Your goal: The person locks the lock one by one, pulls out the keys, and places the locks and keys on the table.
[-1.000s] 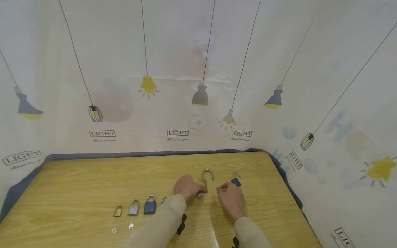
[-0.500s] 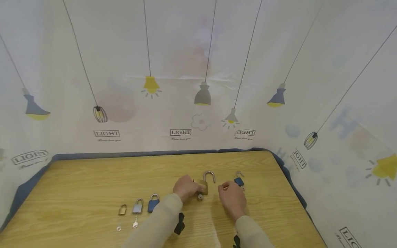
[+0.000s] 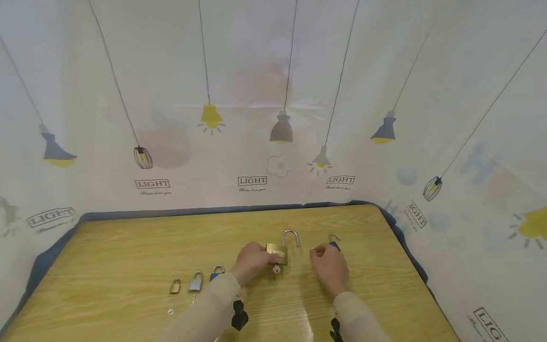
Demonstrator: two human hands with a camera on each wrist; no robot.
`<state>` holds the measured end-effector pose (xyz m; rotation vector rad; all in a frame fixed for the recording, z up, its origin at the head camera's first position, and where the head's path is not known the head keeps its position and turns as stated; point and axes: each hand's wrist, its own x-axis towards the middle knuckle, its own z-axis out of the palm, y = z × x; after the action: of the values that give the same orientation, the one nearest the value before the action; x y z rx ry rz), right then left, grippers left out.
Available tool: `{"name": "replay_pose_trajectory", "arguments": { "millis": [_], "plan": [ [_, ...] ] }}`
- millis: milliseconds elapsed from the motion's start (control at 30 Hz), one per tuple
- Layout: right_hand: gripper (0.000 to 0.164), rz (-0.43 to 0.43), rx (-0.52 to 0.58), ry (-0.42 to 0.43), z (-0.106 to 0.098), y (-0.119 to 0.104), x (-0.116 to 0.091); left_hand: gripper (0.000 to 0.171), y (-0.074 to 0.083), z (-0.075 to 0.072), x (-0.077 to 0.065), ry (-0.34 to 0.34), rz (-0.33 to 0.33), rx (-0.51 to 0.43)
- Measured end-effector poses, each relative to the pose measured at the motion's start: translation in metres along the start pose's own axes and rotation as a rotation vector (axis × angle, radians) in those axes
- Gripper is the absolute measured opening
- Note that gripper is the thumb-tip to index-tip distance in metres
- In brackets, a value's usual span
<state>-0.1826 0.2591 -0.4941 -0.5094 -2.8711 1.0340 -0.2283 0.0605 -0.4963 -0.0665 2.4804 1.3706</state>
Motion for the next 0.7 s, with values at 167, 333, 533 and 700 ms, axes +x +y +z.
{"name": "replay_pose_trajectory", "arguments": {
  "millis": [167, 333, 533, 700],
  "plan": [
    [0.028, -0.043, 0.037, -0.025, 0.001, -0.002, 0.002, 0.029, -0.009, -0.012, -0.014, -0.029, 0.022, -0.091],
    [0.027, -0.167, 0.109, -0.045, 0.005, -0.007, 0.007, 0.031, -0.016, -0.026, -0.028, -0.018, 0.028, -0.095],
    [0.025, -0.273, 0.208, -0.095, 0.009, -0.017, 0.008, 0.046, -0.027, -0.039, -0.039, -0.018, 0.049, -0.178],
    [0.023, -0.29, 0.251, -0.126, 0.014, -0.023, 0.007, 0.047, -0.038, -0.047, -0.048, -0.062, 0.1, -0.218]
  ]
}}
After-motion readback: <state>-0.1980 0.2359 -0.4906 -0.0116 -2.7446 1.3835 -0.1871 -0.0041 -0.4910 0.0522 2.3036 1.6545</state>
